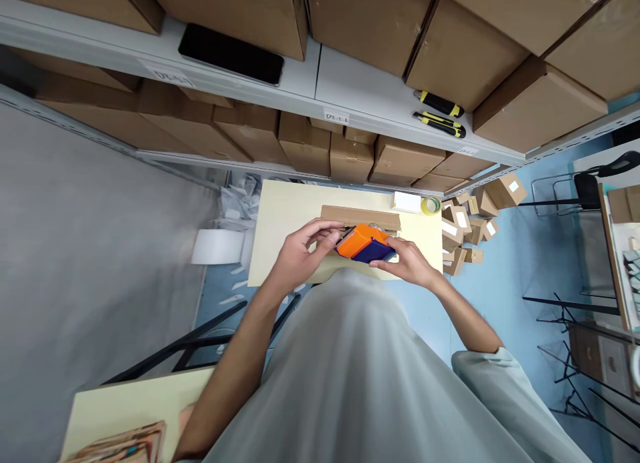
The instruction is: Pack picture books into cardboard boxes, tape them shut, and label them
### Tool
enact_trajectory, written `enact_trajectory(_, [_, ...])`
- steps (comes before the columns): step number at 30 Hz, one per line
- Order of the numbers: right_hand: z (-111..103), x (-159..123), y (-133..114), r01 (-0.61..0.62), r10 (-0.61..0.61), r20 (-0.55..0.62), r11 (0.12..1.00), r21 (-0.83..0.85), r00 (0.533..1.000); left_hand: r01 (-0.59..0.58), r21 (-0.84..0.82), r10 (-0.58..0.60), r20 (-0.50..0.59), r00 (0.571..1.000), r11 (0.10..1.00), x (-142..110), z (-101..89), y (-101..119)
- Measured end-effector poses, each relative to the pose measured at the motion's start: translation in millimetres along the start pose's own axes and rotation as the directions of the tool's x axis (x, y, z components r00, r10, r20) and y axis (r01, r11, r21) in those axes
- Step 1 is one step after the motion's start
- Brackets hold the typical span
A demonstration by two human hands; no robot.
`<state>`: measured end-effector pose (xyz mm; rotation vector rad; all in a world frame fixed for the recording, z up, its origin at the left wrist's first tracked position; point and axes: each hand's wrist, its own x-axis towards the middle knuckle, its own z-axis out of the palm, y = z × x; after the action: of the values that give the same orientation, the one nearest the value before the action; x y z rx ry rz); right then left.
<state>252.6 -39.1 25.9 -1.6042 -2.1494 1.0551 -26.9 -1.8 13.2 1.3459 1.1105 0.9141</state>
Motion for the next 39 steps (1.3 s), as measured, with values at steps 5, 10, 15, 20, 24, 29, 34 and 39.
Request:
enact_trajectory(5, [-1.3,-2.5,-2.7,-0.040,0.040,0.007,0.997,0.069,0.999,0.025,-0.042,-0.023,0.045,0.999,0.999,-1.6,-3.8,3.8])
enact_trajectory(10, [-1.8,-4.0,-7.6,-0.055,0.051,0.030,0.990,0.133,0.998,0.053,-0.072,-0.048,0.070,0.996,0.996,0.1,-9.4,3.8])
enact_trajectory(15, [-0.3,-5.7,-10.2,-0.077,0.071,0.044,0.985,0.157,0.997,0.042,-0.024,-0.041,0.030,0.999,0.999,0.2,-9.6,3.1])
enact_trajectory(20, [1.9,-8.1,-12.1,-0.073,0.065,0.049,0.979,0.193,0.997,0.011,0.061,-0.010,-0.019,1.000,0.998,-2.7,-5.4,7.9])
enact_trajectory(24, [3.1,-9.8,-14.8,-0.077,0.069,0.046,0.979,0.187,0.997,-0.004,0.108,0.009,-0.045,0.999,0.994,-4.1,-1.3,13.8])
enact_trajectory(29, [2.8,-10.9,-14.4,-0.097,0.092,0.047,0.986,0.138,0.995,0.013,0.174,0.003,-0.089,0.996,0.985,-7.4,2.8,15.5])
enact_trajectory(34, [-3.2,-11.1,-14.5,-0.133,0.121,0.109,0.985,0.111,0.987,0.010,0.244,0.025,-0.138,0.990,0.970,-17.9,6.0,8.9])
enact_trajectory(39, [-12.7,-12.8,-18.7,-0.156,0.137,0.229,0.985,0.071,0.964,0.083,0.247,-0.040,-0.176,0.984,0.965,-26.4,14.0,-3.0])
